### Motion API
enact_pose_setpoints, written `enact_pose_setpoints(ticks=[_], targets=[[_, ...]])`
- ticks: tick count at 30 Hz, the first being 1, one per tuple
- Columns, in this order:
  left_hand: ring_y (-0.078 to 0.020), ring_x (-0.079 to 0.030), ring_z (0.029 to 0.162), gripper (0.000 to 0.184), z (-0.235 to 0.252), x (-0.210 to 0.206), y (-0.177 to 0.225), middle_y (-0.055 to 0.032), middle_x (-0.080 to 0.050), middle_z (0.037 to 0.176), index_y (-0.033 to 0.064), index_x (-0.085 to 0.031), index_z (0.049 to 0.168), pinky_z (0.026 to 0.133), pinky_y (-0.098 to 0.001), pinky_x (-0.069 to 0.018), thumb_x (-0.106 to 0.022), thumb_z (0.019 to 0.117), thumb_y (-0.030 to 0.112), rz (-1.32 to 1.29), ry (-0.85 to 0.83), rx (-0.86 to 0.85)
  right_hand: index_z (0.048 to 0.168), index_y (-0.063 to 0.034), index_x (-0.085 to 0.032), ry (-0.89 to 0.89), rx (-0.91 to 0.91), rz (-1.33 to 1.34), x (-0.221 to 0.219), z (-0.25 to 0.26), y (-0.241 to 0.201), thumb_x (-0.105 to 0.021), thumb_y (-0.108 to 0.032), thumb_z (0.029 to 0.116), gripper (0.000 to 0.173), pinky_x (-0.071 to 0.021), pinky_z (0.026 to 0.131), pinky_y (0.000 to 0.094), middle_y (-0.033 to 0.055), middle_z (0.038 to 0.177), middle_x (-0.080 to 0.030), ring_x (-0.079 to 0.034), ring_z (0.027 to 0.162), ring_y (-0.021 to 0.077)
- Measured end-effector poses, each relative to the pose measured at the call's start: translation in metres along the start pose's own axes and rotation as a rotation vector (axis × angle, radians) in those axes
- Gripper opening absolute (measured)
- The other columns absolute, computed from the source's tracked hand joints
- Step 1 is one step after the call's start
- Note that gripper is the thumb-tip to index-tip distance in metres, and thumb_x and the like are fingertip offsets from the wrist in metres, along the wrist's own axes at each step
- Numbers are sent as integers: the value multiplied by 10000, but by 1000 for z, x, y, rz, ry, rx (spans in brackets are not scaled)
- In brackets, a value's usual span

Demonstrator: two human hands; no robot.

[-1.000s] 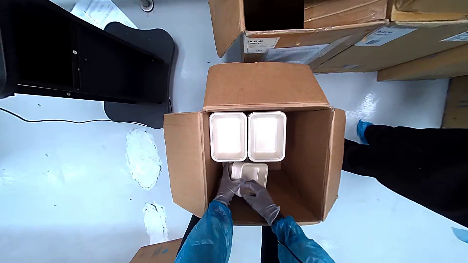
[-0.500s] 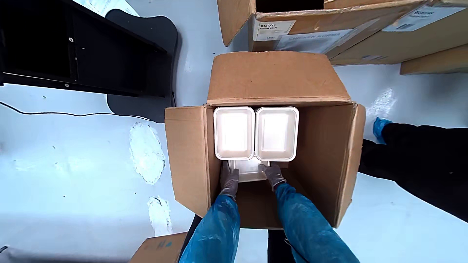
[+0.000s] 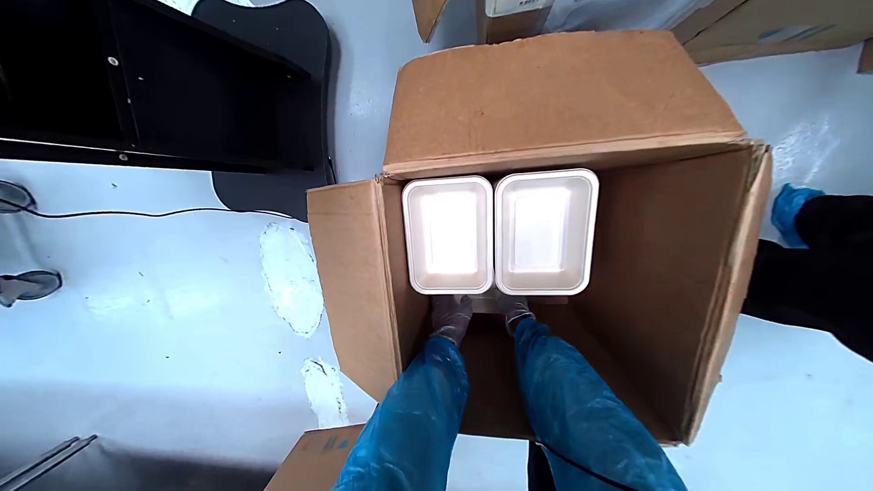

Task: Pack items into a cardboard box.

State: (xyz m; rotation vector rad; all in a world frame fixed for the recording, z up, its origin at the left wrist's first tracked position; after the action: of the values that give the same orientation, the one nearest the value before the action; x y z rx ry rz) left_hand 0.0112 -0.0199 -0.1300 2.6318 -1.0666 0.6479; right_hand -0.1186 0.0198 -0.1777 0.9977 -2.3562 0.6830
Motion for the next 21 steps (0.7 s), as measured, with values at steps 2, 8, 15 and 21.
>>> enact_pose_setpoints(ticks=[2, 8, 15, 21], targets=[[-356, -394, 1478, 625, 5, -10, -4, -207, -361, 1621, 56, -423, 1540, 1174, -552, -376, -553, 1037, 405, 28, 30, -50, 1354, 28, -603, -254, -49, 85, -27, 39, 35, -575, -318, 1042, 467, -404, 1118, 598, 276, 1378, -595, -546, 1317, 432], [-338, -297, 1538, 746, -60, 12, 10, -150, -124, 1723, 109, -233, 1644, 1203, -545, -353, -579, 1032, 360, -56, -22, -120, 1326, 70, -595, -168, -302, 586, 48, -1, 32, -560, -139, 1049, 349, -437, 1102, 532, 262, 1366, -599, -561, 1297, 370], [-284, -451, 1448, 640, -120, 28, 47, -105, -425, 1611, 154, -404, 1580, 1150, -544, -414, -604, 1028, 409, -486, -187, -247, 1619, -181, -301, 39, -63, 907, 206, -14, 1, -582, -482, 1007, 737, -444, 1139, 526, 125, 1578, -449, -488, 1412, 264], [-271, -518, 1352, 583, -117, 14, 93, -97, -531, 1512, 199, -422, 1559, 1082, -525, -445, -595, 1022, 349, -812, -212, -202, 1417, -101, -588, -19, -140, 682, 216, 25, -13, -727, -280, 947, 522, -515, 999, 572, 186, 1249, -684, -657, 1161, 324]])
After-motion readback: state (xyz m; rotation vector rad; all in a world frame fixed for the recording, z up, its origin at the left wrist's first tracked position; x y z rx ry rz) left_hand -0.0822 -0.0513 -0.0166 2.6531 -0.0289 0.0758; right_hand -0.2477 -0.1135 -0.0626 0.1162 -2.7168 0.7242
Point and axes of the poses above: each hand's wrist, its own z-axis towards the middle knuckle, its own x-axis out of the back of the hand, y = z × x, the point moved 2 cm from there along z, towards the middle knuckle
